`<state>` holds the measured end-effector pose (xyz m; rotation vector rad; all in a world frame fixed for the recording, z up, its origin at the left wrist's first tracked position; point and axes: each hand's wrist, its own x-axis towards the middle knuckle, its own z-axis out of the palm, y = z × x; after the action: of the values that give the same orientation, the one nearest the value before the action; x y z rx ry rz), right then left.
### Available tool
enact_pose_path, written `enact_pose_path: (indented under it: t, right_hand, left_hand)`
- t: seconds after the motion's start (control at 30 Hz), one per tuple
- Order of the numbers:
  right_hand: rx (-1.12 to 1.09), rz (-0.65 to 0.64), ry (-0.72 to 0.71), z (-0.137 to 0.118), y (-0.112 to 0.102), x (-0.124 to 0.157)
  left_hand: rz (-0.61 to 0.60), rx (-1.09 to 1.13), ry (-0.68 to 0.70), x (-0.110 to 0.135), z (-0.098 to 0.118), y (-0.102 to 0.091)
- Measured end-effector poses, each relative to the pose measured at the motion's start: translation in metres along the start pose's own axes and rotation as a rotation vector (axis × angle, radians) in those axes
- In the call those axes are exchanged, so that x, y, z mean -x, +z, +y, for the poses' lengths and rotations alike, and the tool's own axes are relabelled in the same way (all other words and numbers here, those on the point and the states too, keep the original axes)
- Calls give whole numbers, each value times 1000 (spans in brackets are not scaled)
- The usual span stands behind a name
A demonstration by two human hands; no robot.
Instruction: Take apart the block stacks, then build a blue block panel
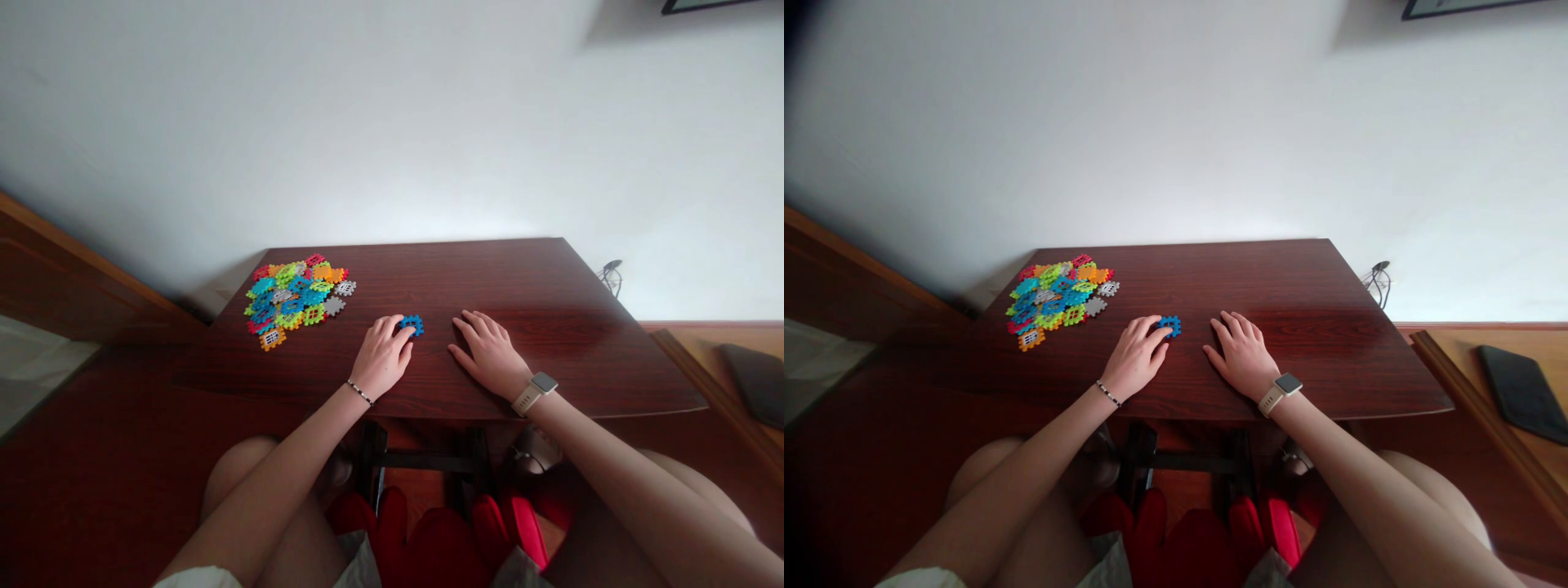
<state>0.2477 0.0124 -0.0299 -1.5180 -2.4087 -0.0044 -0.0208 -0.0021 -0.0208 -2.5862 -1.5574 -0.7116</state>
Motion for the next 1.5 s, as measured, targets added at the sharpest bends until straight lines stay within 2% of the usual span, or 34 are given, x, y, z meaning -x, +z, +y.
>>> enact_pose_path:
  t: [0.4, 0.63, 0.9, 1.5]
  right_hand:
    - [-4, 17, -19, 2, 1, 0]
    - [-3, 17, -14, 2, 2, 0]
    - [-6, 22, -22, 2, 2, 0]
    - [10, 13, -13, 1, 1, 1]
  left_hand:
    - [0, 33, 16, 0, -2, 3]
    - [-18, 11, -36, -1, 0, 1]
    - [-26, 31, 6, -1, 0, 2]
    - [-17, 25, -4, 1, -3, 6]
